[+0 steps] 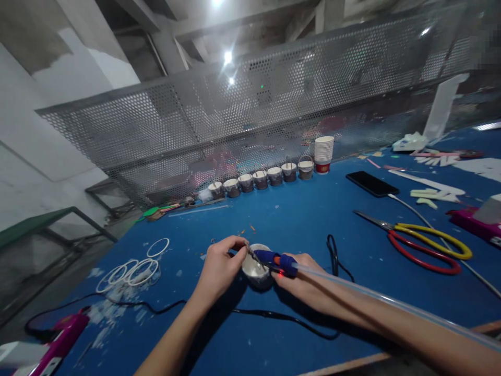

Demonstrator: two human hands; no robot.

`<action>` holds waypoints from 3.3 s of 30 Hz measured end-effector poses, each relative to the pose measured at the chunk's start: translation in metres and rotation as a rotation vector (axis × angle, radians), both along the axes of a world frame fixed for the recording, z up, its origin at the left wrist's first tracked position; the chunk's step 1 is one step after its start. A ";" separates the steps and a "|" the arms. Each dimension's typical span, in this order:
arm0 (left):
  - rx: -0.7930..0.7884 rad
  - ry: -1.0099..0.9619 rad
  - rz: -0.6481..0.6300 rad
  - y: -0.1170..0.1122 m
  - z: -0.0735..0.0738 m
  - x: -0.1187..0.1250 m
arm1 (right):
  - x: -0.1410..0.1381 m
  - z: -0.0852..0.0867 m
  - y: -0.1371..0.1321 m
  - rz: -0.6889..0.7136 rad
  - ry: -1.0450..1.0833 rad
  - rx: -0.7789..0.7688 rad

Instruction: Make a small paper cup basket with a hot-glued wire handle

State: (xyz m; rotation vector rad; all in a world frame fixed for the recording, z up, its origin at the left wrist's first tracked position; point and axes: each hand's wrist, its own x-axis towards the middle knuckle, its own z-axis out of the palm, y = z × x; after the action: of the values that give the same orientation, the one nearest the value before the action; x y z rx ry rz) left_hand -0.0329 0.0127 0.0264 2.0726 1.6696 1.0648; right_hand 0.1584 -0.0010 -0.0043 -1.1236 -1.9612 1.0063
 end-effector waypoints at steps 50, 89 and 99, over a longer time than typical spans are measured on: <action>0.012 0.022 0.006 -0.002 0.001 0.002 | 0.004 0.021 0.004 0.091 -0.064 -0.031; 0.052 0.033 -0.103 -0.002 0.006 -0.001 | 0.004 0.020 0.001 -0.007 -0.050 -0.079; 0.026 0.053 -0.138 -0.001 0.006 -0.002 | 0.010 0.017 0.003 0.030 -0.014 -0.301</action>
State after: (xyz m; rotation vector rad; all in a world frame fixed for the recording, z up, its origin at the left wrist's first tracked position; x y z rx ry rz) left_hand -0.0349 0.0114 0.0326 2.2141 1.5188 1.0008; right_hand 0.1680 0.0024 0.0130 -1.2669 -1.8836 1.3461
